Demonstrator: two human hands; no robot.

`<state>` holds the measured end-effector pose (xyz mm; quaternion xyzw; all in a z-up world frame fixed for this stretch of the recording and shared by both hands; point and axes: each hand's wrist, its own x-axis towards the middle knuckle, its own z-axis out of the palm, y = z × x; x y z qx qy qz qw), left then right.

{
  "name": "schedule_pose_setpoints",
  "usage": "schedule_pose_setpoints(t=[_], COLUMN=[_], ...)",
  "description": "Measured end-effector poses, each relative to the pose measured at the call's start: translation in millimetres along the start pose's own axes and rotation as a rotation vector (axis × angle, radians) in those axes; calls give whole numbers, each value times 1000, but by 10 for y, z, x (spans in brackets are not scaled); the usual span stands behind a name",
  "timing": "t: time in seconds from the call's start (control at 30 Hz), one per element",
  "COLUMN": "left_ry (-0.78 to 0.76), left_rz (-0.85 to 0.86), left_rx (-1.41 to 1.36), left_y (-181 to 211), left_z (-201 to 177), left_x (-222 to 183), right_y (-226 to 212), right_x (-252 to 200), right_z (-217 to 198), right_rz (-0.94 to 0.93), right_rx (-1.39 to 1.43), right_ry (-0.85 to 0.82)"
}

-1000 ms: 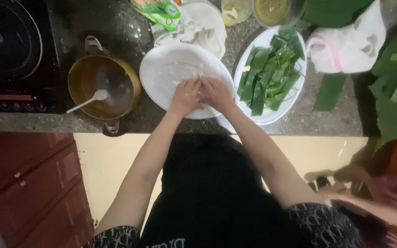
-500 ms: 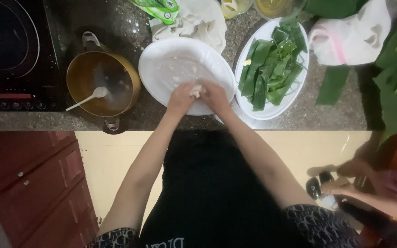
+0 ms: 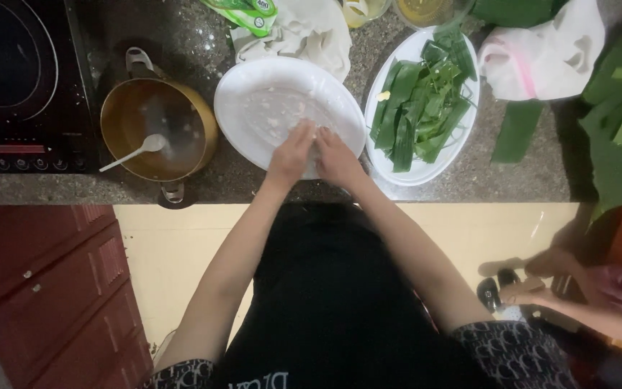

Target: The person is preparing dough by adding a liquid from a pot using a spoon and then hand-shaping the dough into small individual balls on a kitchen counter.

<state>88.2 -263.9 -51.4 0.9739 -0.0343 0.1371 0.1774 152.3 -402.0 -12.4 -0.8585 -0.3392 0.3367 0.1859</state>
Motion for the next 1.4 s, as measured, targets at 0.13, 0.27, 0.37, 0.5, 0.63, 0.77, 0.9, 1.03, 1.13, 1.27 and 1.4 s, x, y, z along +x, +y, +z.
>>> schedule_pose_setpoints(t=[0.13,0.27,0.37,0.5,0.63,0.77,0.9,1.03,1.13,1.27,1.4], left_ry=[38,-66,-239,-558,-578,-489,-575,-591,-585,-414,-214], left_rz=[89,91,12,-81,-104,-518,-439,-390,-467,-421,-224], left_rx=[31,-32,-94,-90,-209,-678,-302,-300,-351,-334,-255], left_y=[120,202,251,347,42,-488,-658,-365,-368,-309,-193], left_z=[117,178,74,-249,-236,-553,-543,-211,255,381,307], left_x=[14,-66,36,257,305,355,269,273,172,86,11], right_y=[-173,-250,108,451,512,357,94,-63,16,111,-47], right_x=[-84,-214,-234,-250,-151,46,107,13,89,20,-218], right_z=[-253,-390,-104,183,212,195,52,-133,-163,-264,-422], right_rz=[-43,118,155,-76,-134,-189,-100,-89,-54,-96,-130], right_rx=[-89,-63,-65,-167,-141,-231,-332,-359,-377,-348,-365], right_ry=[37,-18,22,178,256,211,-18,-80,-146,-210,-184])
